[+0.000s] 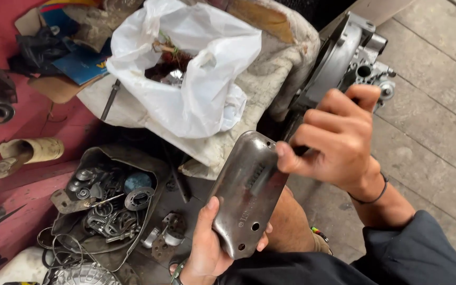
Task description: Scrubbing a metal engine cover with a brush to remove dirt or grime
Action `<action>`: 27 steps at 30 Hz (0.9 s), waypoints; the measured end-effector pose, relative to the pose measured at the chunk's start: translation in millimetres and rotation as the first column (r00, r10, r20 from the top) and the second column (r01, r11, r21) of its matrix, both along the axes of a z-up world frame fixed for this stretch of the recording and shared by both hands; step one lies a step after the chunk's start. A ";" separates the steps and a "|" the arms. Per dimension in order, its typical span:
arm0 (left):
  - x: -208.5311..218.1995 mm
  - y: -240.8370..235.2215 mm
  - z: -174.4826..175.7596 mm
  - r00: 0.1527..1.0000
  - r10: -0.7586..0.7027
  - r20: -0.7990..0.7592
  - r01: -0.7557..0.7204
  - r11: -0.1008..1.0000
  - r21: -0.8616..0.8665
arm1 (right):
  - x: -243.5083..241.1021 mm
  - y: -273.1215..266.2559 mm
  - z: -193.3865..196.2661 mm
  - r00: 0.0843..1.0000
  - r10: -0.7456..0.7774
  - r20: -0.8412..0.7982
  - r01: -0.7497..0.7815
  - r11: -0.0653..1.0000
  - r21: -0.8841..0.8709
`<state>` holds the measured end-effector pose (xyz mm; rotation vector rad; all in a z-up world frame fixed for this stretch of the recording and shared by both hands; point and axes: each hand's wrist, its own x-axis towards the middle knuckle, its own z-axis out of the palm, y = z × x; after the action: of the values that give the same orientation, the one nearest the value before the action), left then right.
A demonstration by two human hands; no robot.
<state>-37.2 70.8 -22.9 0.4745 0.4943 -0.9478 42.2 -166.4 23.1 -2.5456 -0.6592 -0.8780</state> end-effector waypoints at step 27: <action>-191.1 170.4 -11.9 0.990 0.132 0.049 -0.133 0.991 0.015 | -180.8 201.7 26.3 0.965 0.261 0.008 -0.257 0.954 -0.153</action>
<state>-228.3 241.2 -34.9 0.4743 0.4854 -0.8035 -138.6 35.3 49.4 -2.5014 -1.0778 -0.8000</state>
